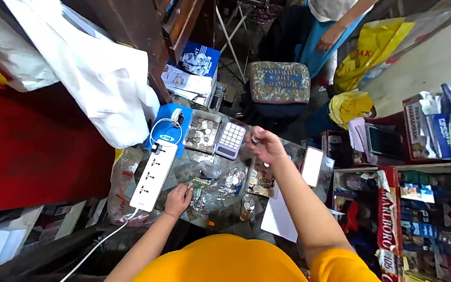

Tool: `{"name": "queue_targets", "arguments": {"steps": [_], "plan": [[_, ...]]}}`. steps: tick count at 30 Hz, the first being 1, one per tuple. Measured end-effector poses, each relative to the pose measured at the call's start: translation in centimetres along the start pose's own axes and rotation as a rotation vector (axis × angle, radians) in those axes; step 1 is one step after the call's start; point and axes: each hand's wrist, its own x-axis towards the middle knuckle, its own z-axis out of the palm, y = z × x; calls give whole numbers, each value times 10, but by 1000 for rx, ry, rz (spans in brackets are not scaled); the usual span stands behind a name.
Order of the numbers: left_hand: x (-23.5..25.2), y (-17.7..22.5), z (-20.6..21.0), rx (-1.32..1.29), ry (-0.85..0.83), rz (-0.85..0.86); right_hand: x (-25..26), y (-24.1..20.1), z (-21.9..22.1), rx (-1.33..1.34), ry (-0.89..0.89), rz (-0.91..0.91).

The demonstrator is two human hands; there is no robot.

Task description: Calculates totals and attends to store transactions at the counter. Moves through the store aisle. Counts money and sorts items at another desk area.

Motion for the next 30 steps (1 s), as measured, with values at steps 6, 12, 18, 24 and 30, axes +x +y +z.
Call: {"name": "queue_targets", "arguments": {"steps": [6, 12, 18, 24, 30], "plan": [[20, 25, -25, -561, -97, -607, -96, 15, -26, -645, 258, 312], [46, 109, -44, -1712, 37, -1191, -111, 55, 51, -1211, -24, 361], [54, 145, -20, -1777, -217, -1383, -113, 68, 96, -1019, -143, -11], [45, 147, -9, -1528, -239, -1440, -112, 55, 2, -1352, 182, 349], [33, 154, -8, -1328, -194, -1301, -94, 69, -8, -1462, 152, 430]]}}
